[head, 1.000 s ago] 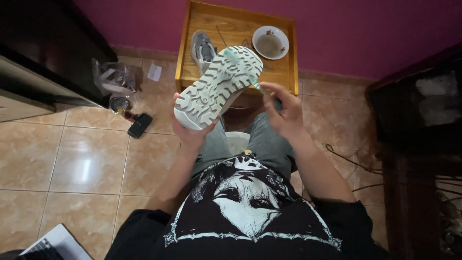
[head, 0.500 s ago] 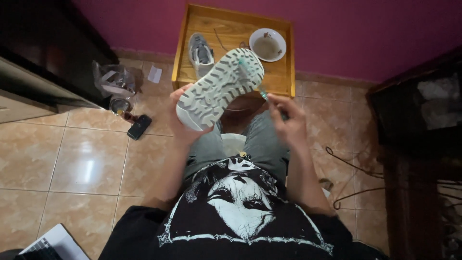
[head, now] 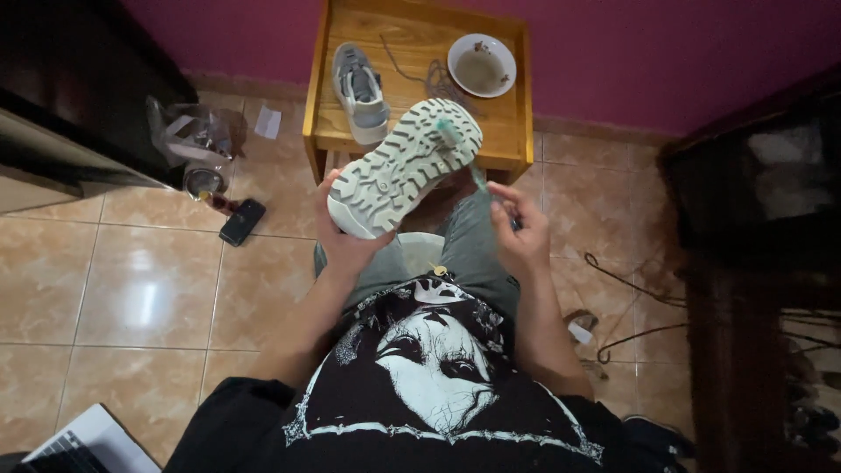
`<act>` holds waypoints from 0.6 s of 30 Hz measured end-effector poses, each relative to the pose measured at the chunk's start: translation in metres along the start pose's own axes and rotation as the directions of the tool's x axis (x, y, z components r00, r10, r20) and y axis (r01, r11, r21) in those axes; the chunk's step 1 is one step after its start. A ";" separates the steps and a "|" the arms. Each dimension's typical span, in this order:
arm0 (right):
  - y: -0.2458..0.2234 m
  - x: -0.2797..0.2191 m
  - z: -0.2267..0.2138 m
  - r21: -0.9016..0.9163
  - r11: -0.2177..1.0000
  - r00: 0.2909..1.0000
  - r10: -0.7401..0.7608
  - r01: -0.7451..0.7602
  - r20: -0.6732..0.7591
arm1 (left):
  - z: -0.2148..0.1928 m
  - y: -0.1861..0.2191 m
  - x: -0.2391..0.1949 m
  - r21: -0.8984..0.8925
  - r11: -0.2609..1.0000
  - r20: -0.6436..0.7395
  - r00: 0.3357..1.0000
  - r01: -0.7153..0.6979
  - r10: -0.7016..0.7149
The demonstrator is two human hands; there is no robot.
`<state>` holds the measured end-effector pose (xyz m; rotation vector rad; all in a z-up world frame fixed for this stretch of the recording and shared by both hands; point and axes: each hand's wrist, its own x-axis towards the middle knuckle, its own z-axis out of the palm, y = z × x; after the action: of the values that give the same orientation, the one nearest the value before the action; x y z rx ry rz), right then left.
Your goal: The person cleans a white and grey sneaker using a toothbrush. They scrub the sole and the upper parts of the shoe, rotating it to access different areas. The shoe is placed on a wooden table next to a bowl of water and the other sneaker.
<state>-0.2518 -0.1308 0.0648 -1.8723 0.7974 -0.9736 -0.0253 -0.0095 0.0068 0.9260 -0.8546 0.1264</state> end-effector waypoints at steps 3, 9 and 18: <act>-0.006 -0.005 -0.002 -0.011 1.000 0.994 -0.005 0.006 0.106 | 0.003 0.010 0.008 -0.022 0.997 -0.011 0.997 -0.075 0.075; -0.023 -0.006 0.001 -0.028 1.000 0.999 0.009 -0.010 -0.034 | 0.005 0.010 0.011 -0.034 0.990 -0.022 0.991 -0.134 0.133; -0.046 -0.005 0.002 -0.038 0.996 0.996 -0.079 0.080 0.042 | 0.001 0.011 0.018 -0.145 0.971 -0.015 0.981 -0.192 0.192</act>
<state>-0.2455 -0.1067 0.1033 -1.9644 0.7274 -0.9717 -0.0192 -0.0079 0.0270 0.7052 -0.9391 0.2291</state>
